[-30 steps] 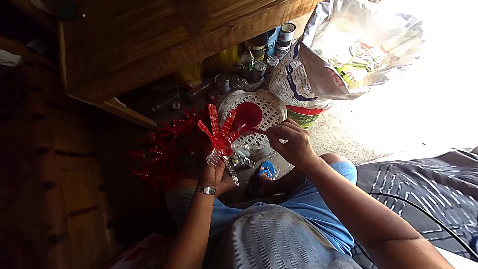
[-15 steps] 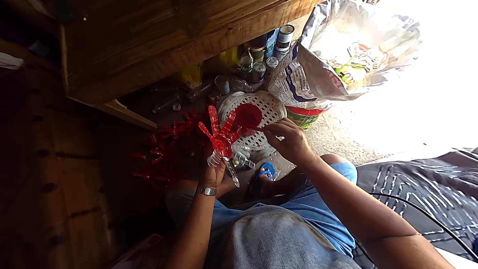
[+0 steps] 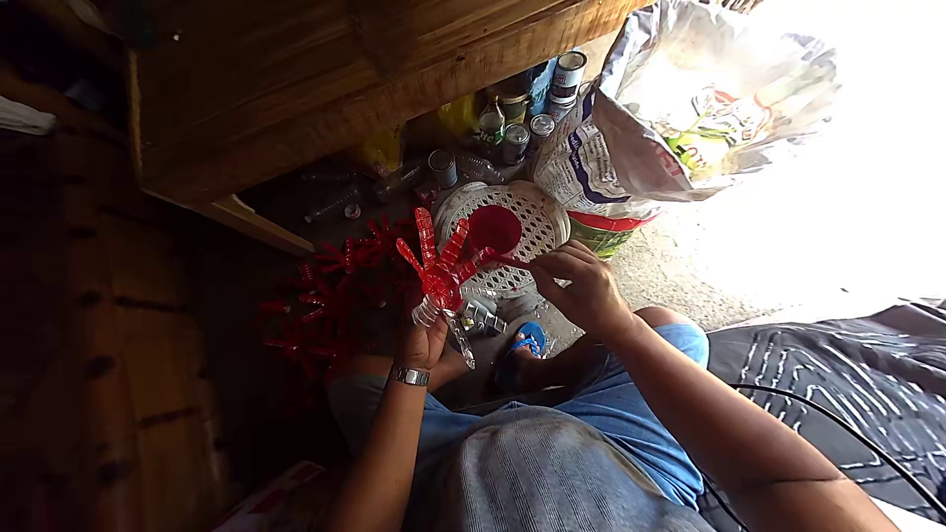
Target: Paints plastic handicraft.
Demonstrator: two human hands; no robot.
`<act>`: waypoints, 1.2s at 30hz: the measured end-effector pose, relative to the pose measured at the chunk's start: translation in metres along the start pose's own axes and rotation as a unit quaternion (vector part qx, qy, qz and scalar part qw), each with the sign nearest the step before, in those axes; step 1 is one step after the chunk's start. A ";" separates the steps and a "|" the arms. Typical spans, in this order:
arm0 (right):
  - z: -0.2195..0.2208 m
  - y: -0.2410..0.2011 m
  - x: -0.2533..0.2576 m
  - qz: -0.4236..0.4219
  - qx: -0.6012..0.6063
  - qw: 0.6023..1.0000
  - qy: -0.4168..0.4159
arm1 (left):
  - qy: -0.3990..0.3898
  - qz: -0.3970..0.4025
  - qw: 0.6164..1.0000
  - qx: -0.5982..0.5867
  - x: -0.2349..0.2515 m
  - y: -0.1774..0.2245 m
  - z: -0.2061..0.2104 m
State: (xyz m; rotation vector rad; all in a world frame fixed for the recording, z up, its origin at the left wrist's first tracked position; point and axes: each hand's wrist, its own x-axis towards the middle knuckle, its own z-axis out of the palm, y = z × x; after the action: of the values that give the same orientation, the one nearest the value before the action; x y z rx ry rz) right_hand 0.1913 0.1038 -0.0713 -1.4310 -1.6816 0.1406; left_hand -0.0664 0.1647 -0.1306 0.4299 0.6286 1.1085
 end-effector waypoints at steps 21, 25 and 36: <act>0.011 -0.004 0.002 -0.011 0.017 1.000 0.003 | -0.003 0.004 1.000 0.008 -0.001 -0.002 0.002; 0.016 -0.002 0.001 -0.016 0.017 1.000 -0.010 | 0.001 0.007 1.000 0.003 -0.001 0.000 0.002; 0.018 -0.007 0.003 -0.038 0.003 0.999 -0.026 | -0.011 0.003 1.000 0.001 -0.001 0.000 0.003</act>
State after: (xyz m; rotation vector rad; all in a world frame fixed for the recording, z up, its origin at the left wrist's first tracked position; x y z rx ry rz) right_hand 0.1744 0.1116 -0.0764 -1.3678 -1.7739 0.1405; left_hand -0.0646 0.1640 -0.1278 0.4451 0.6103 1.1080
